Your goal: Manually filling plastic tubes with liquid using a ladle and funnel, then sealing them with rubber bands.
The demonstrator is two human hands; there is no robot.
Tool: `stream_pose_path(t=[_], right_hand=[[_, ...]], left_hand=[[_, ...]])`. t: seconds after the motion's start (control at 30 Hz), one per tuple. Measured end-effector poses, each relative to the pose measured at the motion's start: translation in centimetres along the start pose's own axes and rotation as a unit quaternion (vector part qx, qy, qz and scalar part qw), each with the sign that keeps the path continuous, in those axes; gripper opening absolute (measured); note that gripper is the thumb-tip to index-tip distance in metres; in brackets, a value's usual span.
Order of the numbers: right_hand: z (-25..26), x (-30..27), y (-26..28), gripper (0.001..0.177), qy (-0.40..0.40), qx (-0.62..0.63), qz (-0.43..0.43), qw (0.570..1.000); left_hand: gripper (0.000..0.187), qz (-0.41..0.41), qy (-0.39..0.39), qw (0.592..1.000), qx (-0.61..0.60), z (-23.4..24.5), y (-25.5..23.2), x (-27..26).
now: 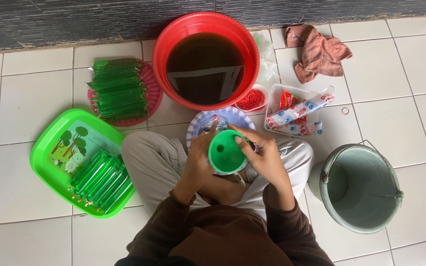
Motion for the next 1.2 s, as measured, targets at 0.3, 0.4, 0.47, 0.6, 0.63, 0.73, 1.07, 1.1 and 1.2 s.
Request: stream_pose_path(t=[0.3,0.4,0.47,0.6,0.63,0.73,1.07,1.1,1.2], right_hand=[[-3.2,-0.2,-12.0,0.035,-0.060,0.006,-0.104,0.993],[-5.8,-4.5,-25.5,0.039,0.032,-0.350,-0.126,0.928],[-7.2,-7.4,-30.1,0.042,0.085,-0.411,-0.200,0.885],[-7.9,-9.4,-31.7,0.022,0.104,-0.457,-0.218,0.856],[-7.3,-9.3,-33.1,0.022,0.103,-0.458,-0.215,0.856],[-5.7,-10.6,-34.5,0.016,0.099,-0.417,-0.219,0.876],[3.3,-1.9,-20.6,0.023,0.069,-0.296,-0.332,0.893],[3.8,-0.7,-20.4,0.023,0.044,-0.323,-0.312,0.892],[4.2,4.1,-20.5,0.021,0.050,-0.442,-0.258,0.858]], left_hand=[[0.082,0.041,-0.138,0.984,-0.105,-2.1,5.6,-4.5],[0.099,0.087,-0.179,0.978,-0.061,0.1,3.5,-3.6],[0.108,0.112,-0.197,0.973,-0.040,1.5,2.3,-2.4],[0.119,0.150,-0.202,0.968,0.008,1.2,7.3,-5.6],[0.119,0.149,-0.204,0.968,0.007,1.7,8.4,-5.3],[0.109,0.214,-0.247,0.944,-0.052,3.8,9.8,-4.7],[0.086,0.281,-0.141,0.944,-0.097,5.5,16.7,-6.0],[0.081,0.310,-0.133,0.938,-0.076,5.0,17.5,-6.8],[0.076,0.314,-0.151,0.937,-0.009,3.8,18.5,-6.4]])
Point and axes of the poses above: each hand's wrist, its own x-axis towards the middle knuckle, its own z-axis out of the back of the hand, y = z × x, the point moved 2 cm from there along x, towards the middle knuckle, and after that the axes turned 6 degrees about x, right-handed, at the moved point
